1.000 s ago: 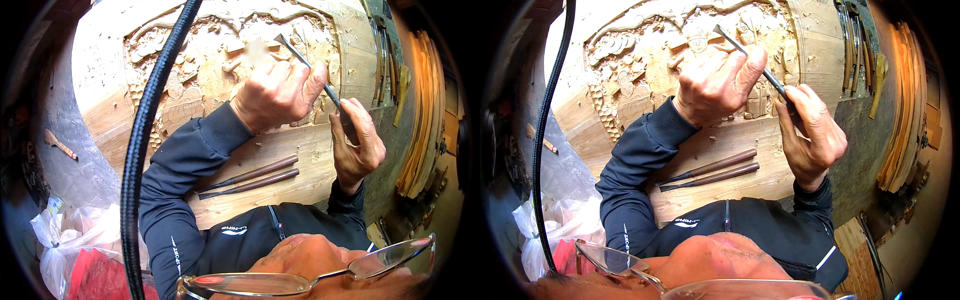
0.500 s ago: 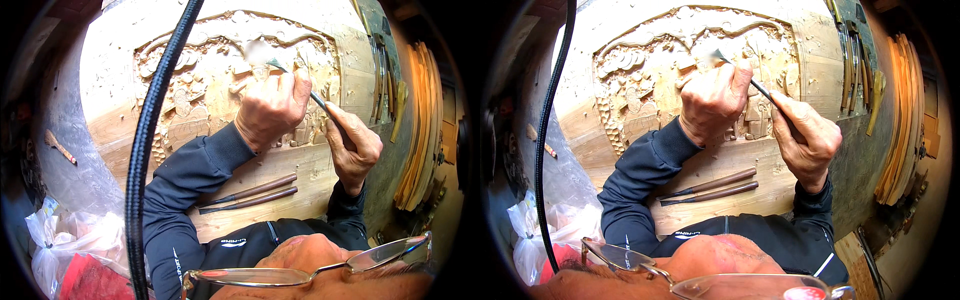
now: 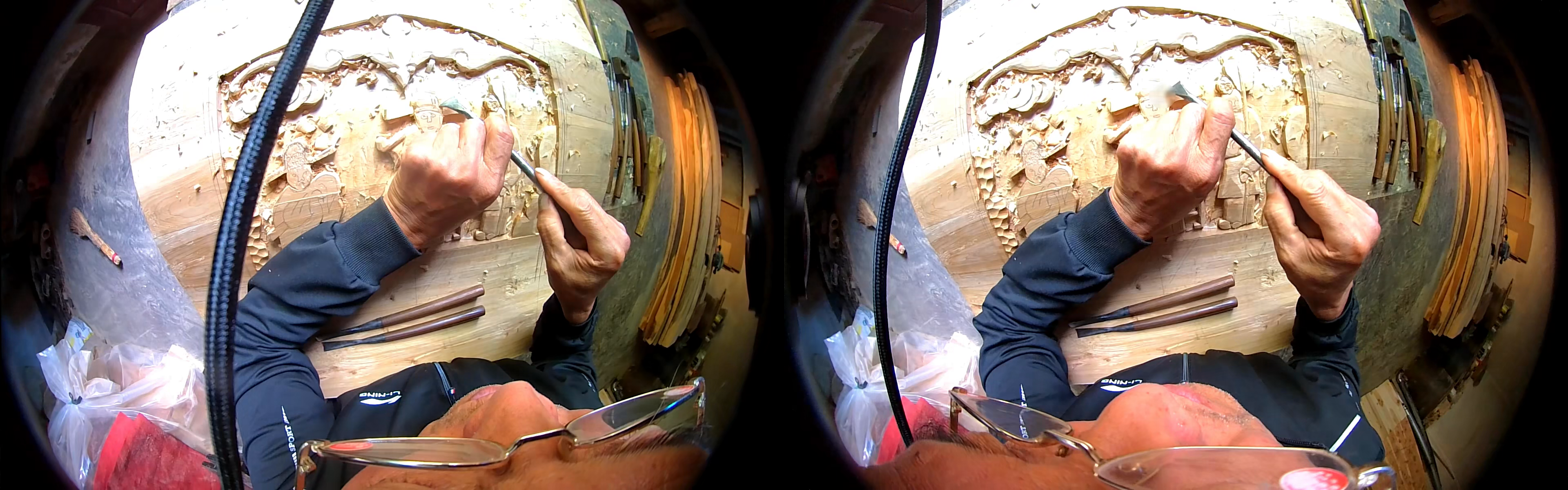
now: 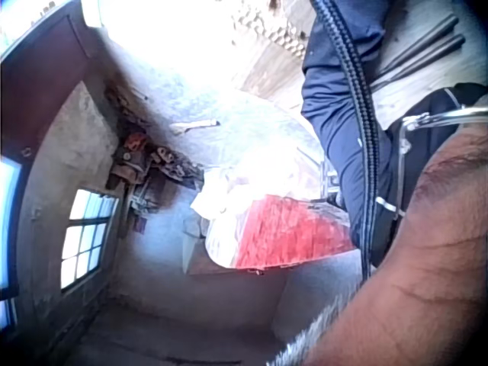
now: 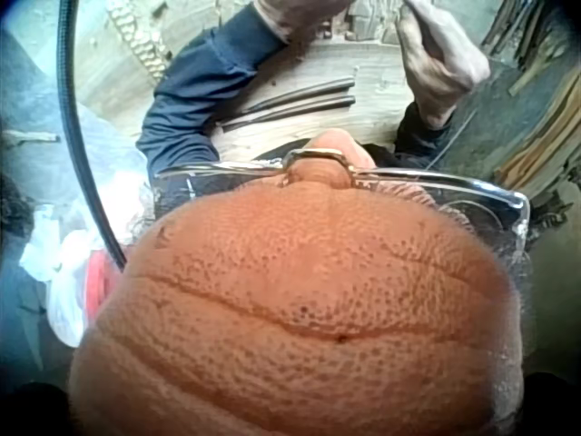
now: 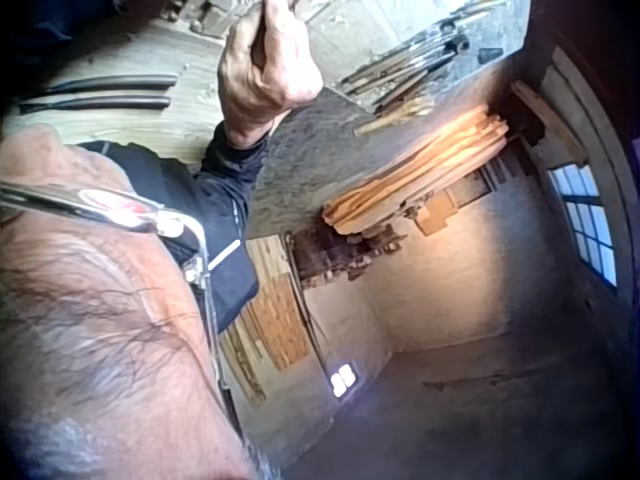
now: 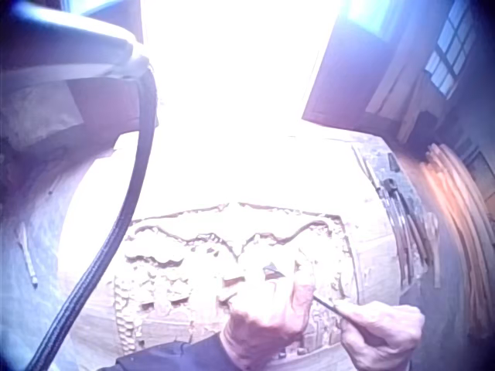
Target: The person carves a wooden relief sculpture using various chisels and a mallet. They use a chisel and mallet to remove material and refine the details of a figure in the wood.
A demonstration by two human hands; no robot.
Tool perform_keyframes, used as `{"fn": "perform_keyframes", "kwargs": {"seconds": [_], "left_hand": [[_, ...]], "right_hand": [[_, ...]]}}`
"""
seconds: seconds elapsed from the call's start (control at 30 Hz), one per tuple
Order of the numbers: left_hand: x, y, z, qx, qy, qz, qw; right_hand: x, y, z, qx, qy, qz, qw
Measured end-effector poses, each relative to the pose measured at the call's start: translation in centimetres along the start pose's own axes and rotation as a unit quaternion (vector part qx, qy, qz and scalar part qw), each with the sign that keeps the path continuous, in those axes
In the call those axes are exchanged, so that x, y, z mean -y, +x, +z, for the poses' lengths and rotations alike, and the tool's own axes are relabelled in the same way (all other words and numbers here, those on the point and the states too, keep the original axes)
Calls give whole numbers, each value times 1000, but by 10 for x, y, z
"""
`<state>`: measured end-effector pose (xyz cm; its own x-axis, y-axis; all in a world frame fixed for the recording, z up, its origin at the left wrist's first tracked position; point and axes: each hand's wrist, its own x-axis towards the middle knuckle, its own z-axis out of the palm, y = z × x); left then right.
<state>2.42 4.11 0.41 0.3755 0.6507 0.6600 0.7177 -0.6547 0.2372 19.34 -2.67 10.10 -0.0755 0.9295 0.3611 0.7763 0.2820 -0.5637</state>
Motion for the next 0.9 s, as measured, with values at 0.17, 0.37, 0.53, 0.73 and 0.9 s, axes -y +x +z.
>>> {"fn": "perform_keyframes", "kwargs": {"seconds": [0.17, 0.37, 0.53, 0.73, 0.9], "left_hand": [[-1, 0, 3, 1, 0, 0, 1000], [-1, 1, 2, 6, -9, -8, 1000], [-2, 3, 1, 10, -1, -12, 1000], [-2, 2, 3, 11, 6, -11, 1000], [-2, 2, 4, 12, 8, -15, 1000]], "right_hand": [[-2, 0, 1, -10, 6, -9, 1000], [0, 0, 2, -16, 6, 0, 1000], [-1, -1, 3, -18, 7, 1, 1000], [-1, -3, 5, -17, -3, -7, 1000], [-2, -2, 7, -28, 3, -14, 1000]]}}
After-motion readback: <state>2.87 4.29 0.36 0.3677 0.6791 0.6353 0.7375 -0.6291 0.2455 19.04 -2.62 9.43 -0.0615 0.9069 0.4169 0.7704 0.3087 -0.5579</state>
